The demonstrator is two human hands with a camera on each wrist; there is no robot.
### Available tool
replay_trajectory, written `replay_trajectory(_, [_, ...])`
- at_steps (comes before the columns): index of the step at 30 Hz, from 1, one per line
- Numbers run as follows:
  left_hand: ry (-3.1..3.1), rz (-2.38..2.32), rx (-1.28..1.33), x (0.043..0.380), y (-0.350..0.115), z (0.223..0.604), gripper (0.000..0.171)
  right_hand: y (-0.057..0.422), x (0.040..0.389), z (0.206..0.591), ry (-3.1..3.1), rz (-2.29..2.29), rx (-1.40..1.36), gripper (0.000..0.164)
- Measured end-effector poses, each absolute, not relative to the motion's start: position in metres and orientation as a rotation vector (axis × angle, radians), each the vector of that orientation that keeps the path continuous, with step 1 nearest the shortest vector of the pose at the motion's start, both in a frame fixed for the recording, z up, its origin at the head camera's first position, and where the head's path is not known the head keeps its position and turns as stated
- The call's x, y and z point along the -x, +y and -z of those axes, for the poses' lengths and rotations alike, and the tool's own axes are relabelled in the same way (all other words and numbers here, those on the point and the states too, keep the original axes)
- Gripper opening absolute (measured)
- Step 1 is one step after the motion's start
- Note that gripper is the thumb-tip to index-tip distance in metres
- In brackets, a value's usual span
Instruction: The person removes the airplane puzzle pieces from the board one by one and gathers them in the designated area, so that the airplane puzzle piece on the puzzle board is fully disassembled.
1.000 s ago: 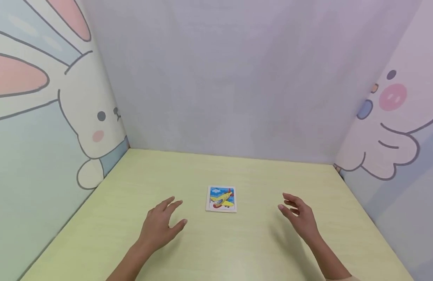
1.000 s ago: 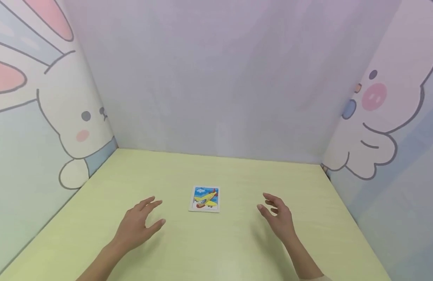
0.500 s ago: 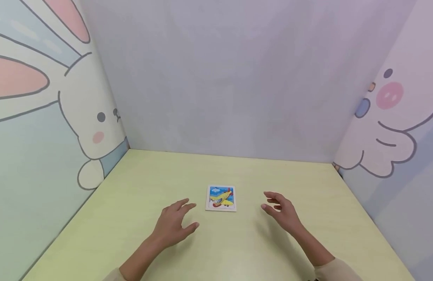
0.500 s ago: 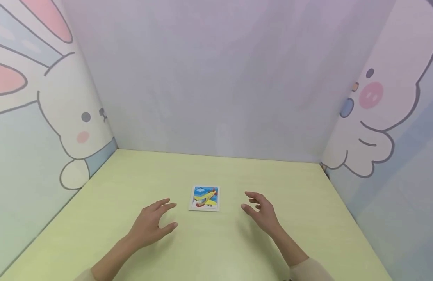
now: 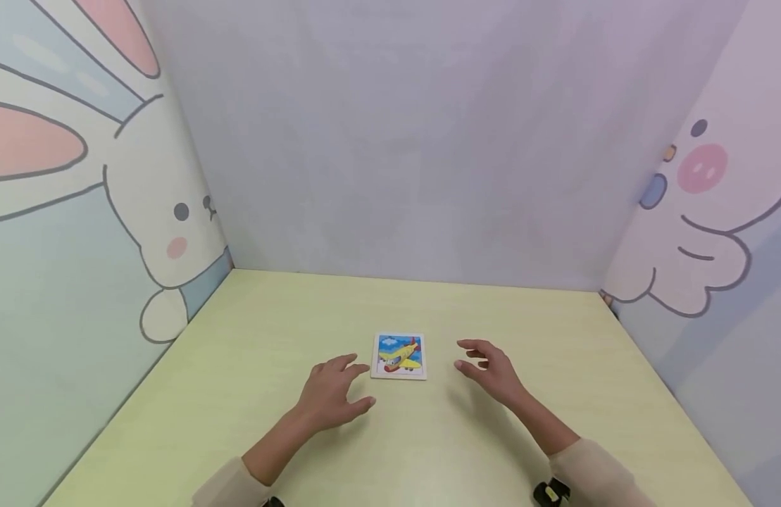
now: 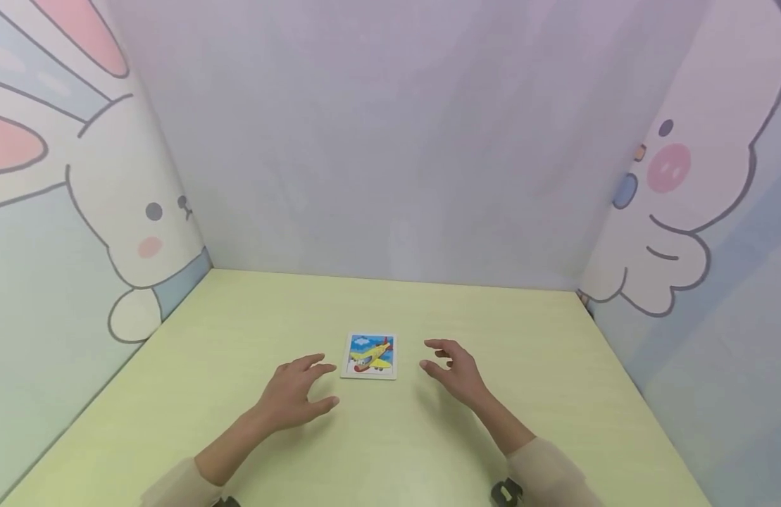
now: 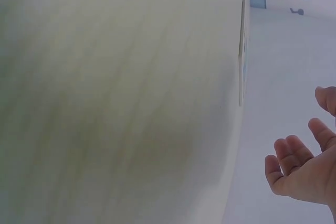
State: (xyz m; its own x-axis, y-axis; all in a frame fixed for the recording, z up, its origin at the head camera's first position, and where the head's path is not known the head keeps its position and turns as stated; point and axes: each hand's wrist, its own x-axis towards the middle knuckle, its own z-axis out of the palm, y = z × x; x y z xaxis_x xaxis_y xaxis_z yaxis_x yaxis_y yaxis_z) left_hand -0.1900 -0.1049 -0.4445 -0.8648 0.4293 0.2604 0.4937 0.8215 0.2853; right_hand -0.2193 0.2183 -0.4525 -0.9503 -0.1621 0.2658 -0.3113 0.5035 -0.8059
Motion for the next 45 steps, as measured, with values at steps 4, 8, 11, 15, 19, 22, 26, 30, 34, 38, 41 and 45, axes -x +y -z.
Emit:
replay_trajectory(4, [-2.838,0.491,0.711,0.194,-0.1,0.444,0.051,0.213,0.229,0.455,-2.596,-1.437,-0.414,0.04])
replay_trajectory(8, [-2.857,0.462,0.706,0.2,-0.095,0.442,0.052,0.206,0.237,0.455,-2.597,-1.468,-0.408,0.039])
replay_trajectory(11, [-2.891,0.451,0.718,0.203,-0.092,0.442,0.053,0.2,0.242,0.454,-2.607,-1.478,-0.403,0.039])
replay_trajectory(15, [-2.947,0.443,0.758,0.206,-0.088,0.443,0.053,0.193,0.249,0.452,-2.597,-1.507,-0.374,0.038])
replay_trajectory(19, [-2.989,0.436,0.782,0.209,-0.083,0.444,0.055,0.188,0.256,0.454,-2.584,-1.544,-0.346,0.038])
replay_trajectory(22, [-3.023,0.435,0.796,0.213,-0.079,0.444,0.056,0.183,0.26,0.455,-2.604,-1.545,-0.335,0.038])
replay_trajectory(26, [-3.097,0.402,0.81,0.22,-0.071,0.444,0.054,0.176,0.266,0.457,-2.629,-1.549,-0.362,0.036])
replay_trajectory(30, [-3.151,0.383,0.821,0.228,-0.063,0.446,0.049,0.166,0.274,0.46,-2.64,-1.576,-0.436,0.033])
replay_trajectory(34, [-3.184,0.408,0.832,0.235,-0.058,0.448,0.047,0.156,0.281,0.462,-2.663,-1.614,-0.474,0.031])
replay_trajectory(38, [-3.211,0.411,0.819,0.241,-0.056,0.449,0.05,0.144,0.29,0.46,-2.714,-1.611,-0.47,0.032])
replay_trajectory(41, [-3.229,0.417,0.813,0.246,-0.055,0.449,0.051,0.136,0.295,0.458,-2.757,-1.591,-0.448,0.033])
replay_trajectory(45, [-3.276,0.456,0.806,0.25,-0.054,0.452,0.053,0.13,0.301,0.461,-2.778,-1.594,-0.424,0.031])
